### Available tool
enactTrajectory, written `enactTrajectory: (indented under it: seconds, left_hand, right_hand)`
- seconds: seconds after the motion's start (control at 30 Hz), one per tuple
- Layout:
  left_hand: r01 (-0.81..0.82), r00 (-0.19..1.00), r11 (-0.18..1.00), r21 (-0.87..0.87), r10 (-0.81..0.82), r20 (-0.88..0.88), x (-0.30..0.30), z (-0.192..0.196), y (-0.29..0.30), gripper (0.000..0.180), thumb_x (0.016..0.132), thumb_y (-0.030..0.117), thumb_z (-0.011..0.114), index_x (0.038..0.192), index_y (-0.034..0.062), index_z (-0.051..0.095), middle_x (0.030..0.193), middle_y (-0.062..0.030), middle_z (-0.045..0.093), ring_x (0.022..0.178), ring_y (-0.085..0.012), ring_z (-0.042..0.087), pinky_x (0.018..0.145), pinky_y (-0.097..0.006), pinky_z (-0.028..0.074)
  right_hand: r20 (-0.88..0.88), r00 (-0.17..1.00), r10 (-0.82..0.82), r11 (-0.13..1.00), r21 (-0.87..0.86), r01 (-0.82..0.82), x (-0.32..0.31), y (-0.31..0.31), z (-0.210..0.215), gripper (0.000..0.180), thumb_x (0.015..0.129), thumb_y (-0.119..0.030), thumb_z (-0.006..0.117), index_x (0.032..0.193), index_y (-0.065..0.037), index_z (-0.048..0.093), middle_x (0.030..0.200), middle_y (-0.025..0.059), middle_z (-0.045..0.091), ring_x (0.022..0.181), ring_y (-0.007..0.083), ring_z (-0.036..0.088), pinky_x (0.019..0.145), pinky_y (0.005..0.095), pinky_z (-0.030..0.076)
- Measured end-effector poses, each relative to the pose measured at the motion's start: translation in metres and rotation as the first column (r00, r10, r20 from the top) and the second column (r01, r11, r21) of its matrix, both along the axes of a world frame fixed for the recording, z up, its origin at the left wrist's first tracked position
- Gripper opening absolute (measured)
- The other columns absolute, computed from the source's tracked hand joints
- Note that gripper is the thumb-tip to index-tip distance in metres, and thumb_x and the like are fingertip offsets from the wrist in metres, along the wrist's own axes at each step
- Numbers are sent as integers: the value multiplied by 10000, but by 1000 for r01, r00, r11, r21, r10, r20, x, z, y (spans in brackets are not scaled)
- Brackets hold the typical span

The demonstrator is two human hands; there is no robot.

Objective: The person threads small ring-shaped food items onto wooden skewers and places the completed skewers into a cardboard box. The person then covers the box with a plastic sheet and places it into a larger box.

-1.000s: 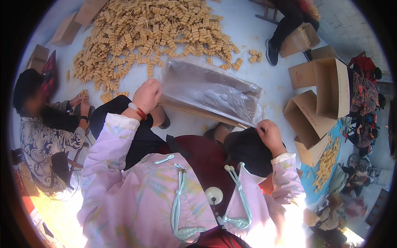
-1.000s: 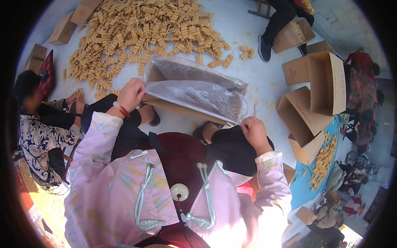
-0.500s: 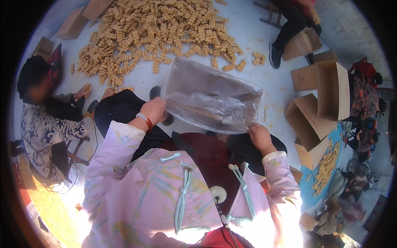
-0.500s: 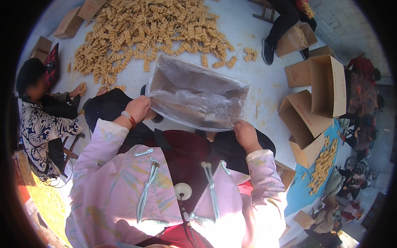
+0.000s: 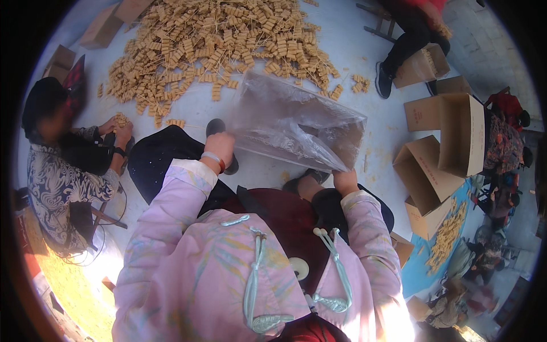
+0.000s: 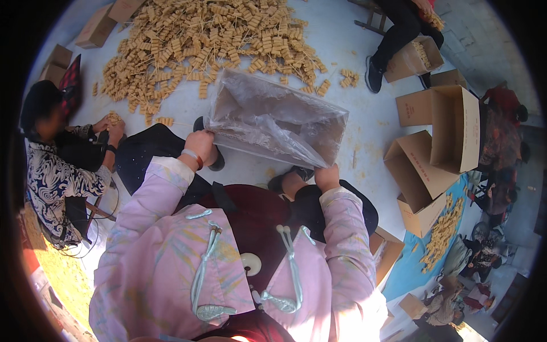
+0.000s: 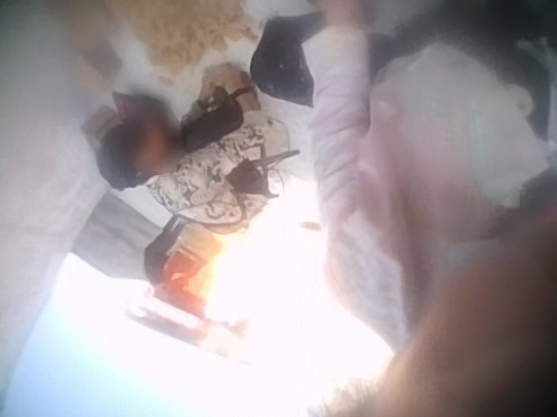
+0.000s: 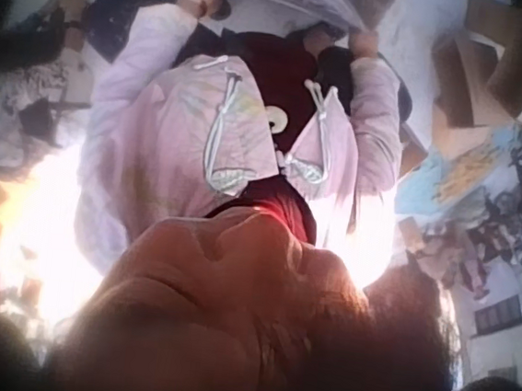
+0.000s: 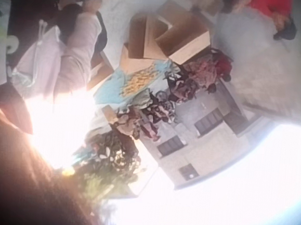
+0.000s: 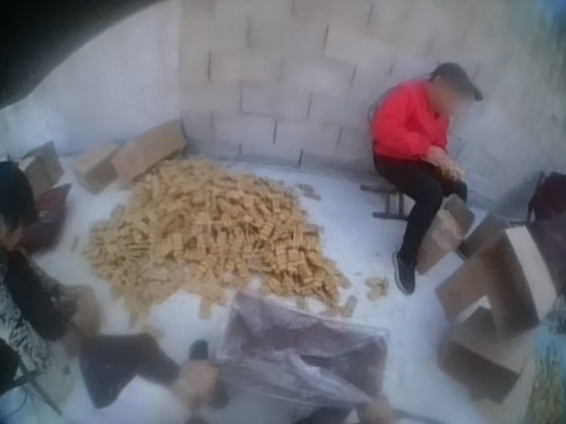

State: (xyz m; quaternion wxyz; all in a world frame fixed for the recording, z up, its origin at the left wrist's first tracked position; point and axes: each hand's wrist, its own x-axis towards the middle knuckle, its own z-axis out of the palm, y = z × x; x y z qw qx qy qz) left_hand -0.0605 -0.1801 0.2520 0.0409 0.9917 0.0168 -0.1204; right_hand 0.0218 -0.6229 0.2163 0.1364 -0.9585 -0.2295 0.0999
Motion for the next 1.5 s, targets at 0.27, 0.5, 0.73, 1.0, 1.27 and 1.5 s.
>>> enactTrajectory:
  seconds: [0.27,0.5,0.73,1.0,1.27,1.5]
  left_hand:
    - [15,920,996,-90,-50,-389,22,-36,-12,257,836,190,647,1043,38,657,1063,-195,667,1009,-327,655,813,-379,543]
    - [61,602,805,-590,-501,-622,51,76,-26,419,823,302,712,1129,30,623,1217,-161,622,1105,-308,606,930,-376,476]
    - [537,828,612,-581,-515,223,91,78,-70,416,778,288,715,1123,78,617,1125,-125,631,1073,-327,597,961,-444,424]
    - [402,737,783,-475,-584,-339,56,27,-86,256,855,137,524,1084,115,637,1076,-135,641,1052,-326,608,909,-442,458]
    - [373,751,763,-527,-582,-312,66,26,-84,239,853,141,528,1057,94,643,1087,-152,625,1062,-341,592,922,-452,458]
    - [230,870,741,-631,-447,-208,76,54,-75,391,856,367,626,1112,71,634,1127,-164,601,1066,-354,579,952,-418,450]
  right_hand:
    - [-102,971,217,918,-316,-238,-14,29,-7,381,854,-187,541,1179,-1,615,1237,221,600,1199,367,534,1044,443,393]
    - [-756,381,532,845,449,-290,5,68,140,282,942,-190,569,1128,14,628,1072,133,678,995,244,648,902,343,484]
    - [-486,868,95,992,114,-45,98,135,110,289,969,-249,544,1130,-24,626,1069,88,681,962,265,643,862,367,498]
    - [-615,788,-18,999,27,44,124,191,16,646,843,-370,644,1406,-109,464,1408,165,498,1311,329,451,1090,410,353]
    - [-534,838,110,881,-338,-331,97,169,-28,612,843,-308,659,1357,-33,474,1330,243,524,1268,365,478,1068,427,375]
    - [-510,794,330,942,230,-243,86,150,56,330,849,-247,673,1094,-29,636,1118,216,628,1054,335,603,901,408,480]
